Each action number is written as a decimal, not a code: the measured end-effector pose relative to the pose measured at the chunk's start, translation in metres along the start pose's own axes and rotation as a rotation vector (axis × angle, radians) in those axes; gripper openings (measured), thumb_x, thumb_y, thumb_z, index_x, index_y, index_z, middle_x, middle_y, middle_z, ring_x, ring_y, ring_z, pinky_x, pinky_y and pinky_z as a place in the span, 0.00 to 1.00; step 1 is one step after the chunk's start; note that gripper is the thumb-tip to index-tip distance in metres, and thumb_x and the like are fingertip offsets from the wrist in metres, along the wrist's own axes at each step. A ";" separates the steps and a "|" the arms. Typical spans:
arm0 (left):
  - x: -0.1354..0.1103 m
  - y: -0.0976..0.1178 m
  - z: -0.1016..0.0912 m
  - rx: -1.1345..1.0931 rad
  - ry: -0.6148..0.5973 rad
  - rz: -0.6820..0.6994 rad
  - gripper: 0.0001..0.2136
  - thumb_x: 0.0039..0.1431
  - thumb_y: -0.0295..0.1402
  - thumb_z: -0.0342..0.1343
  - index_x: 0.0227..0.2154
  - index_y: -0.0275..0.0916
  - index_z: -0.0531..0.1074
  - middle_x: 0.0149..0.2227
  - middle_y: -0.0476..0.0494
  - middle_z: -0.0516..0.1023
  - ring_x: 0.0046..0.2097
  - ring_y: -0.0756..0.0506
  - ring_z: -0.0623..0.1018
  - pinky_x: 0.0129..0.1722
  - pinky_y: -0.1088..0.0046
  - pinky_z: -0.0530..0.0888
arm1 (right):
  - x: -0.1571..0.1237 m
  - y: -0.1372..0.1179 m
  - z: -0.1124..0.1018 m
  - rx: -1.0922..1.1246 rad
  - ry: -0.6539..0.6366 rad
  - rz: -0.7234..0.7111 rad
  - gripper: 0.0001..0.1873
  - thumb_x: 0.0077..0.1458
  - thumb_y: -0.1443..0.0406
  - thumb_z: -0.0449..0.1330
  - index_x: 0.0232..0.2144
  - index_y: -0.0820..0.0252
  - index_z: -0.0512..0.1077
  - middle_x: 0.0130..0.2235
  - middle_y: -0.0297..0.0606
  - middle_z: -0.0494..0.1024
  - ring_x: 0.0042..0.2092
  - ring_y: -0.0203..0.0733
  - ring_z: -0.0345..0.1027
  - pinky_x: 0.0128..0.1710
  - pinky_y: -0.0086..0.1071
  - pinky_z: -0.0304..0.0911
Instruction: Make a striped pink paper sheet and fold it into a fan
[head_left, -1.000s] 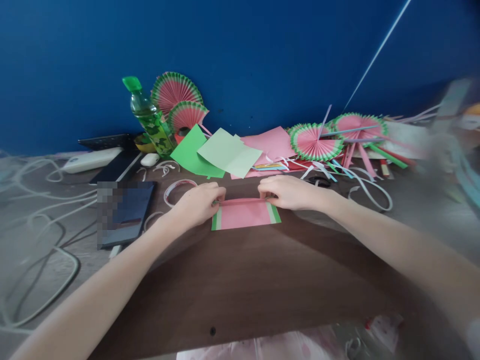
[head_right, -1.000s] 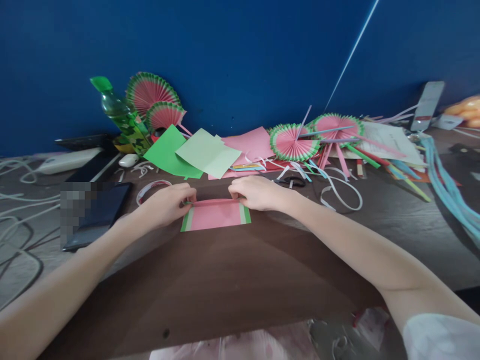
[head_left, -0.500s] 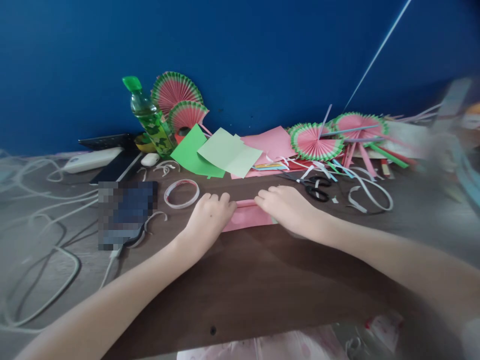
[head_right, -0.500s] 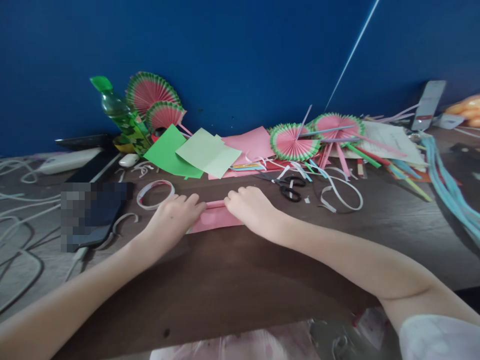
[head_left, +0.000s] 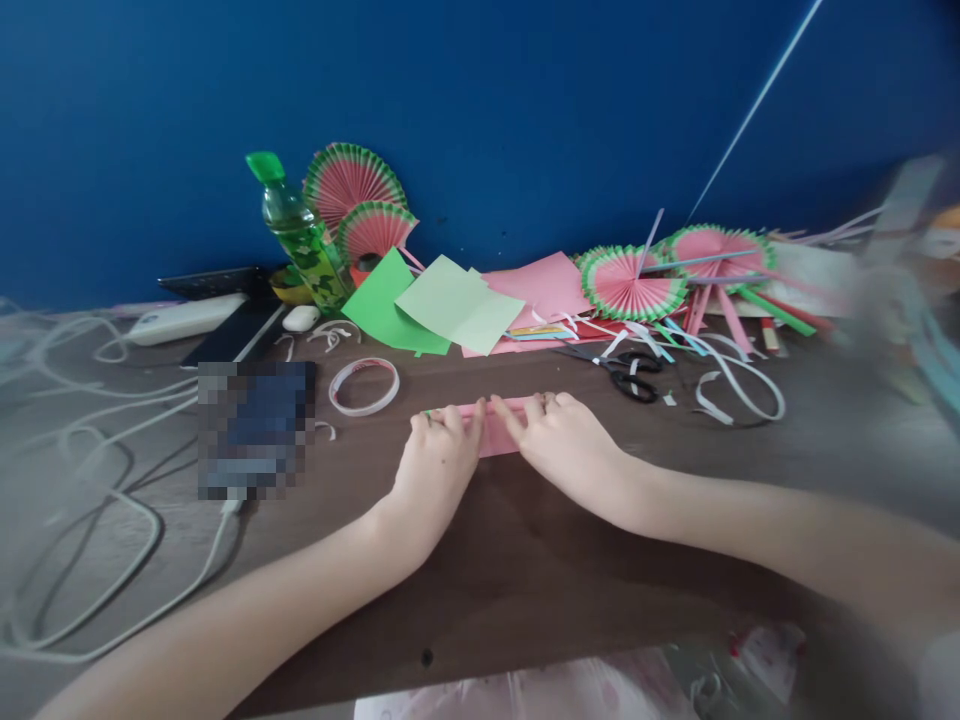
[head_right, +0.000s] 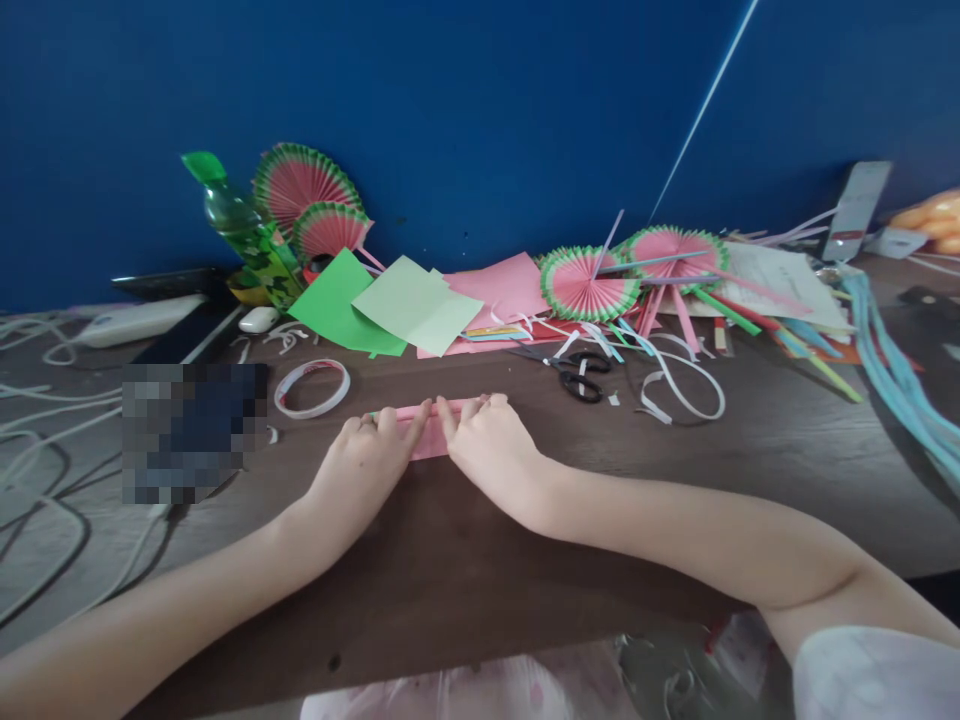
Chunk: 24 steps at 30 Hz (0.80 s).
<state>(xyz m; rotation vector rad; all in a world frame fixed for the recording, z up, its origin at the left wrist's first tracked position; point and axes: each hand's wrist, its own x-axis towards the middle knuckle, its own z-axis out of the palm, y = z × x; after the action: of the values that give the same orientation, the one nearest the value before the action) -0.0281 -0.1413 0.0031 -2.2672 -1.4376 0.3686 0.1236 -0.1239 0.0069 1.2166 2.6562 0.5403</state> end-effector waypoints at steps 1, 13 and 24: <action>0.000 0.001 0.001 0.018 0.003 -0.002 0.24 0.55 0.19 0.42 0.55 0.38 0.58 0.32 0.39 0.71 0.33 0.45 0.74 0.31 0.70 0.66 | 0.000 -0.001 0.000 -0.008 -0.007 -0.001 0.26 0.53 0.76 0.47 0.56 0.71 0.58 0.36 0.57 0.76 0.36 0.51 0.71 0.29 0.37 0.58; 0.001 -0.002 -0.003 -0.055 -0.035 0.005 0.22 0.55 0.17 0.40 0.52 0.32 0.63 0.33 0.36 0.73 0.31 0.45 0.74 0.28 0.70 0.66 | 0.003 0.011 -0.004 0.128 -0.073 -0.001 0.14 0.49 0.78 0.51 0.29 0.66 0.76 0.32 0.48 0.75 0.32 0.44 0.69 0.30 0.35 0.52; 0.019 -0.018 0.006 -0.264 0.098 0.079 0.08 0.56 0.21 0.44 0.33 0.34 0.67 0.34 0.40 0.70 0.37 0.42 0.71 0.33 0.67 0.68 | 0.016 0.038 -0.002 0.341 -0.021 -0.005 0.11 0.54 0.71 0.51 0.27 0.64 0.73 0.32 0.42 0.71 0.31 0.38 0.64 0.24 0.31 0.47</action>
<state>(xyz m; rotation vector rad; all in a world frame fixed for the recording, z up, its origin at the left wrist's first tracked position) -0.0368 -0.1163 0.0068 -2.5170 -1.4202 0.0929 0.1387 -0.0899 0.0237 1.2868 2.8109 0.0707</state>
